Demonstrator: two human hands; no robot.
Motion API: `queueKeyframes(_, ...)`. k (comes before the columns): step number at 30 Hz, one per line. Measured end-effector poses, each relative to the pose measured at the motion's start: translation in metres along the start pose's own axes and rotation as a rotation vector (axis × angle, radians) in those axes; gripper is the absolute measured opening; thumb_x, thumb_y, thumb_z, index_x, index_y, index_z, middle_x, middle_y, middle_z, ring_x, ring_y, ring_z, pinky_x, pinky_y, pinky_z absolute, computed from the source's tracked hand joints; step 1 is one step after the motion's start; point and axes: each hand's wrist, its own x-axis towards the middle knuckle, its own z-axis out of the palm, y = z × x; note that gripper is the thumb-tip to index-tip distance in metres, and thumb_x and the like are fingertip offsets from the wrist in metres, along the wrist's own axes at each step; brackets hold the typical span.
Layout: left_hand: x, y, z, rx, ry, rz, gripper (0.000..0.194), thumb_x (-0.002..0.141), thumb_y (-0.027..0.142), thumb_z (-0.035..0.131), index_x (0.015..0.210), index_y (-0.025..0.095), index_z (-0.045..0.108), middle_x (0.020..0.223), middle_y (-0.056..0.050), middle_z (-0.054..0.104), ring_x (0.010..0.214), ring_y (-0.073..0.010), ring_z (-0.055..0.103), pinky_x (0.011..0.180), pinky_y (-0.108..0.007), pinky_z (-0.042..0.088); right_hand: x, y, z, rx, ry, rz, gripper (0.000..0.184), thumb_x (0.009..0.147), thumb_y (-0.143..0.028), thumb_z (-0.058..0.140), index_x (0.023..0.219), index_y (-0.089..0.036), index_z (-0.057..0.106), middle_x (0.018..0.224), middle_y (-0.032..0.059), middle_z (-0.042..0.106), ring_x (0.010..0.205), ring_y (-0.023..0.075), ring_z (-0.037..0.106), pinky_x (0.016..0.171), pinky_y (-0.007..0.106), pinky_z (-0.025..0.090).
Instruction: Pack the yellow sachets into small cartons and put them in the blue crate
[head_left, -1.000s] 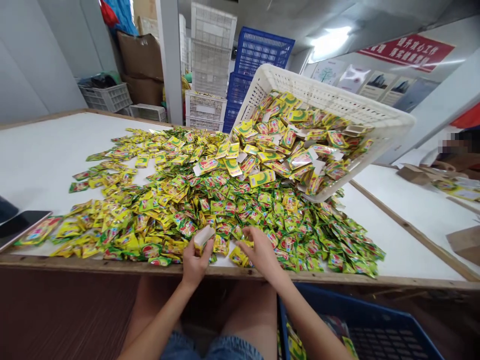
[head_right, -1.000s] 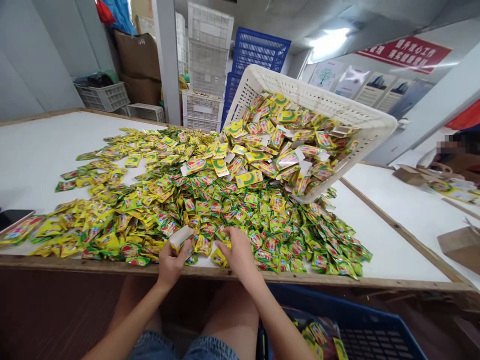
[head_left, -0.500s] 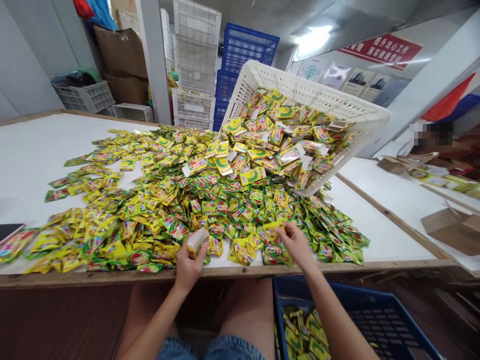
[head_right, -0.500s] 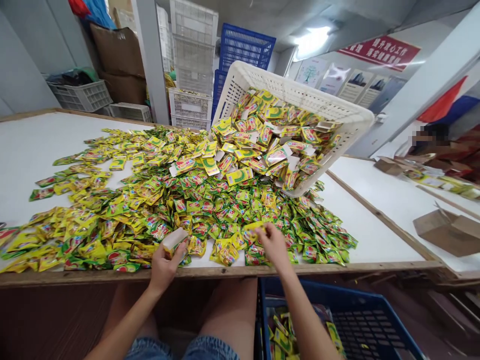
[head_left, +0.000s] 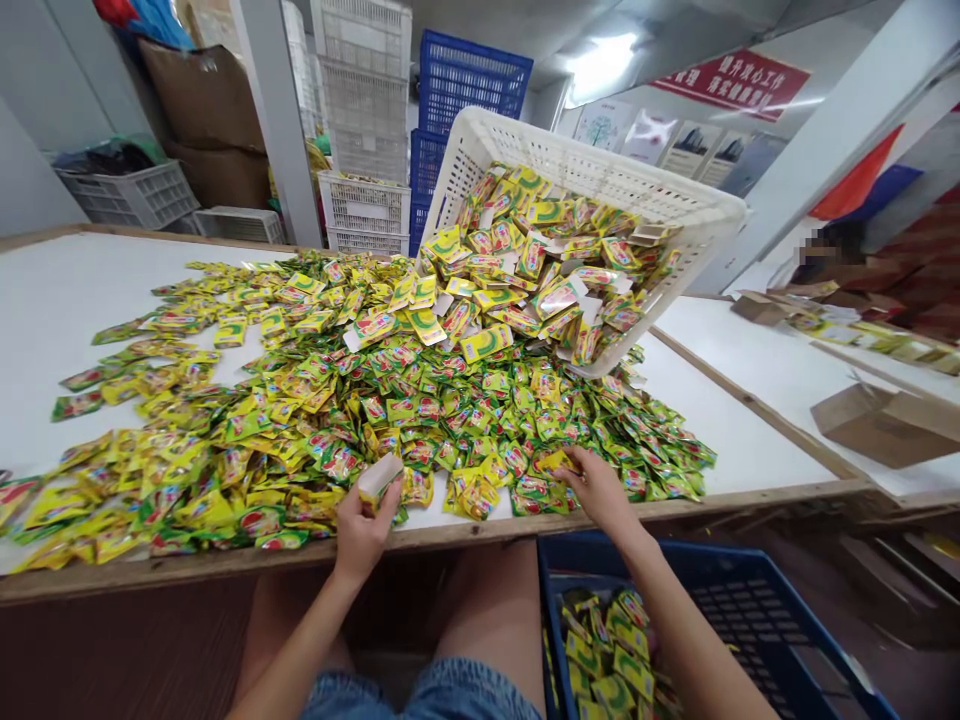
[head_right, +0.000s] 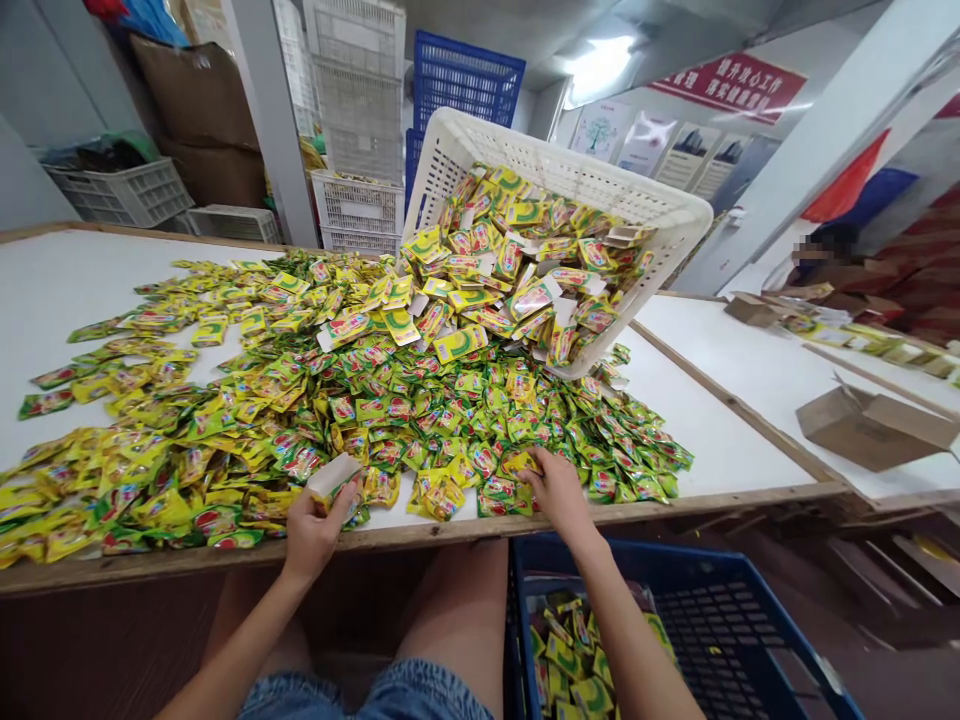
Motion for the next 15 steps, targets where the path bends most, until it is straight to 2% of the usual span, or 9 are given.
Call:
queueKeyframes(3, 0.000, 0.002, 0.000, -0.006, -0.060, 0.010, 0.038, 0.073, 0.033, 0.062, 0.104, 0.011, 0.062, 0.099, -0.010, 0.069, 0.088, -0.0238, 0.064, 0.077, -0.032, 0.051, 0.017, -0.003, 0.001, -0.287, -0.059, -0.160, 0.027, 0.081, -0.024, 0.051, 0.107, -0.019, 0.057, 0.097, 0.0089, 0.062, 0.093, 0.0256, 0.051, 0.077, 0.034, 0.035)
queueKeyframes(8, 0.009, 0.010, 0.001, 0.036, -0.241, -0.012, 0.032, 0.071, 0.033, 0.064, 0.095, 0.013, 0.066, 0.084, -0.006, 0.071, 0.071, -0.0203, 0.064, 0.064, -0.028, 0.051, 0.025, -0.008, 0.010, -0.497, -0.077, -0.192, 0.017, 0.078, -0.024, 0.056, 0.093, -0.016, 0.058, 0.097, 0.0114, 0.057, 0.095, 0.0271, 0.047, 0.076, 0.034, 0.033)
queueKeyframes(11, 0.015, 0.014, 0.007, -0.020, -0.335, -0.061, 0.031, 0.071, 0.034, 0.063, 0.094, 0.012, 0.067, 0.082, -0.006, 0.071, 0.071, -0.0203, 0.064, 0.065, -0.029, 0.050, 0.019, -0.009, 0.012, -0.455, -0.061, -0.212, 0.012, 0.078, -0.021, 0.054, 0.089, -0.016, 0.055, 0.095, 0.0115, 0.057, 0.093, 0.0261, 0.048, 0.076, 0.033, 0.034)
queueKeyframes(15, 0.018, 0.019, 0.020, -0.137, -0.418, -0.138, 0.032, 0.068, 0.034, 0.067, 0.092, 0.012, 0.067, 0.092, -0.009, 0.071, 0.085, -0.0235, 0.064, 0.078, -0.032, 0.049, 0.011, -0.016, 0.008, -0.167, -0.041, -0.206, 0.009, 0.081, -0.021, 0.049, 0.089, -0.016, 0.050, 0.084, 0.0087, 0.058, 0.082, 0.0231, 0.052, 0.074, 0.034, 0.036)
